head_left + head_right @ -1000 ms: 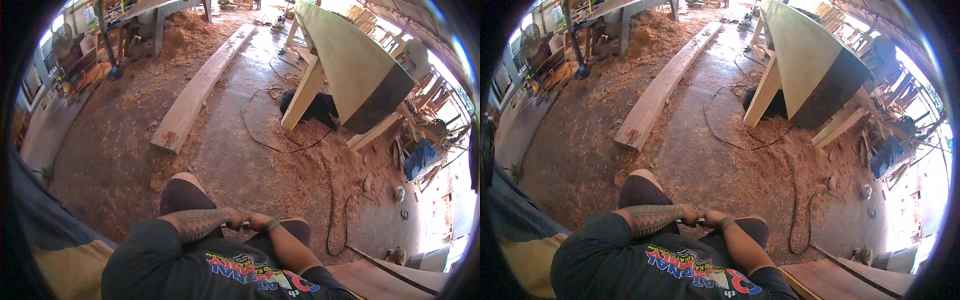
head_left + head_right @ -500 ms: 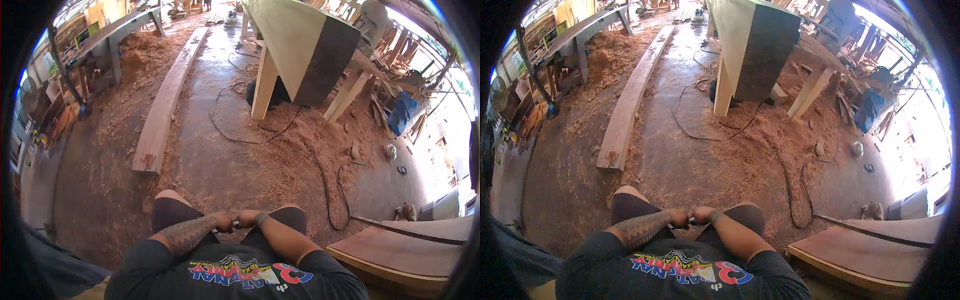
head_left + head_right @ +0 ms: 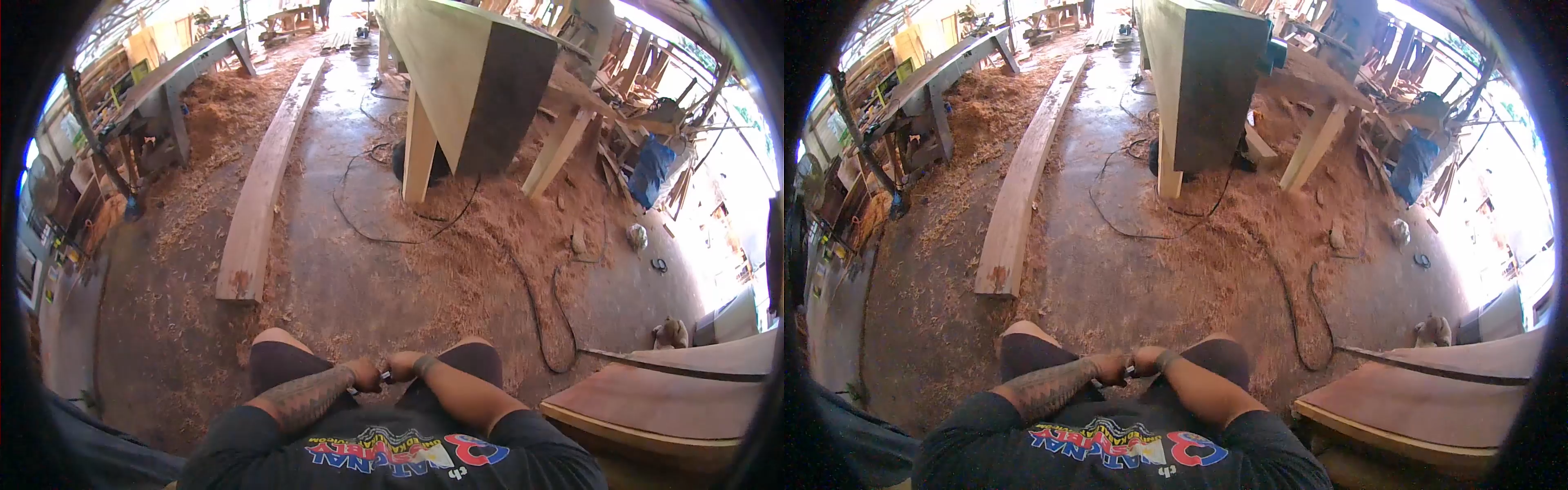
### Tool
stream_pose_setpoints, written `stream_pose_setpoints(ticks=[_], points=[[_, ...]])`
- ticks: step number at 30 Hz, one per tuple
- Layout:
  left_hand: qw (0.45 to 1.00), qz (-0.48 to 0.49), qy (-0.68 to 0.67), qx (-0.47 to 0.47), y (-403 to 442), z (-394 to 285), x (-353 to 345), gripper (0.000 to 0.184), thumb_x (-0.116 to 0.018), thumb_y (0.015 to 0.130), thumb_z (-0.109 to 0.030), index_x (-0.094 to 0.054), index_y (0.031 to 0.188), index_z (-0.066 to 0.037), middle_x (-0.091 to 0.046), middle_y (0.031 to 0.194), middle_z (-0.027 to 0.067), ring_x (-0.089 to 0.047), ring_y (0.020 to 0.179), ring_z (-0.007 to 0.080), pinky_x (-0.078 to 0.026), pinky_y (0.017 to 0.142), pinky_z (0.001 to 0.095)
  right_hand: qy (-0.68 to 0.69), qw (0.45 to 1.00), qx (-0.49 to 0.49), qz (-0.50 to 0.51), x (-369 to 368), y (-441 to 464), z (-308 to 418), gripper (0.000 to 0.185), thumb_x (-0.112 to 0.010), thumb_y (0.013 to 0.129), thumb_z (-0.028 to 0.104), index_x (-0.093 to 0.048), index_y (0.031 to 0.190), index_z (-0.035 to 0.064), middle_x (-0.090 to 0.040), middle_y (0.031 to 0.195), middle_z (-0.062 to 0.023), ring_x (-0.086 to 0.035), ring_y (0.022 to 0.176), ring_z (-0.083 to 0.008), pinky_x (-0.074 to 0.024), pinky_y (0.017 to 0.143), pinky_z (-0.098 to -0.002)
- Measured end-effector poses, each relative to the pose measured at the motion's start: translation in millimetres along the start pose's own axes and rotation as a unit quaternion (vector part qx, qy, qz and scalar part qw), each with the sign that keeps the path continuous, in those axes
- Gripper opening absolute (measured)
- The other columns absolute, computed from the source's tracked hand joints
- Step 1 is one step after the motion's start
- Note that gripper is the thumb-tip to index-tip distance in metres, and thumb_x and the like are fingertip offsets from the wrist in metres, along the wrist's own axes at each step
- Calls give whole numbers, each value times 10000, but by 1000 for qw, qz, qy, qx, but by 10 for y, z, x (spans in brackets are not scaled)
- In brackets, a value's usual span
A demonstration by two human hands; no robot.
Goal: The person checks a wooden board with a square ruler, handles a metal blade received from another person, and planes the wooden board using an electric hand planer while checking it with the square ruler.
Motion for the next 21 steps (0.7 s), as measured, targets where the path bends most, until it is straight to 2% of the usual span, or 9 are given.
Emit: stream_pose_setpoints(ticks=[2, 3, 6, 9, 12, 13, 16, 20, 21], points=[[1000, 7, 1, -2, -126, -78, 88, 526, -638, 903, -518, -747, 1201, -99, -740, 1147, 184, -691, 1113, 365, -523, 977, 461, 14, 999, 47, -9, -91, 116, -55, 284, -690, 884, 313, -745, 1128, 179, -745, 972, -146, -696, 872, -330, -536, 790, -455], [999, -28, 4, -16, -185, -140, 121, 527, -643, 901, -488, -737, 1214, -75, -734, 1172, 190, -692, 1118, 362, -524, 972, 467, 21, 997, 71, -12, -179, 179, -91, 274, -687, 884, 308, -745, 1116, 173, -743, 954, -143, -693, 849, -323, -536, 772, -455], [997, 70, -31, -21, -582, -390, 252, 510, -627, 910, -449, -724, 1241, -73, -725, 1198, 195, -686, 1136, 363, -520, 978, 479, 82, 991, 105, -7, -395, 204, -115, 300, -673, 897, 354, -747, 1128, 177, -750, 999, -154, -696, 874, -333, -537, 798, -466], [998, 23, -56, -10, -777, -421, 282, 443, -597, 921, -382, -740, 1195, -66, -718, 1195, 214, -692, 1117, 374, -536, 945, 489, 90, 994, 47, 30, -945, 454, -465, 362, -669, 907, 410, -743, 1146, 148, -749, 1052, -169, -706, 923, -353, -541, 847, -478], [984, -34, -172, -14, -1031, -391, 337, 390, -561, 921, -326, -750, 1128, -56, -726, 1142, 229, -708, 1064, 391, -560, 894, 500, 61, 995, -83, 18, -312, -506, 205, 467, -679, 895, 478, -724, 1207, 133, -730, 1161, -174, -703, 1038, -372, -543, 913, -475], [982, -84, -163, -36, -794, -295, 110, 364, -555, 905, -313, -751, 1073, -56, -735, 1073, 235, -722, 1007, 402, -574, 842, 516, 69, 993, -92, 15, -135, -710, 362, 490, -669, 902, 502, -712, 1244, 154, -725, 1182, -176, -696, 1063, -379, -537, 938, -474], [975, -60, -209, 35, -1659, -453, 768, 377, -560, 900, -350, -753, 1064, -70, -739, 1046, 231, -729, 987, 397, -576, 838, 517, 78, 990, -119, 7, 293, -1301, 640, 559, -646, 910, 569, -685, 1323, 194, -712, 1232, -179, -682, 1117, -390, -524, 992, -469], [955, -147, -254, 39, -2559, -503, 1435, 406, -566, 915, -410, -745, 1078, -85, -739, 1051, 222, -726, 981, 396, -573, 827, 512, -8, 986, -162, 36, 1190, -2096, 591, 619, -644, 890, 626, -689, 1318, 182, -708, 1254, -172, -687, 1121, -372, -515, 1007, -461], [951, -153, -265, 43, -2742, -462, 1521, 415, -565, 929, -428, -739, 1079, -83, -739, 1060, 215, -722, 988, 400, -566, 831, 521, 40, 982, -182, 21, 1493, -2325, 537, 621, -642, 890, 629, -695, 1309, 173, -716, 1239, -168, -693, 1111, -365, -517, 1001, -461]])
Point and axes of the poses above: each hand's wrist, its own y-axis towards the middle knuckle, its own x-axis out of the back of the hand, z = x × y, the point moved 9 cm from there along y, towards the middle knuckle
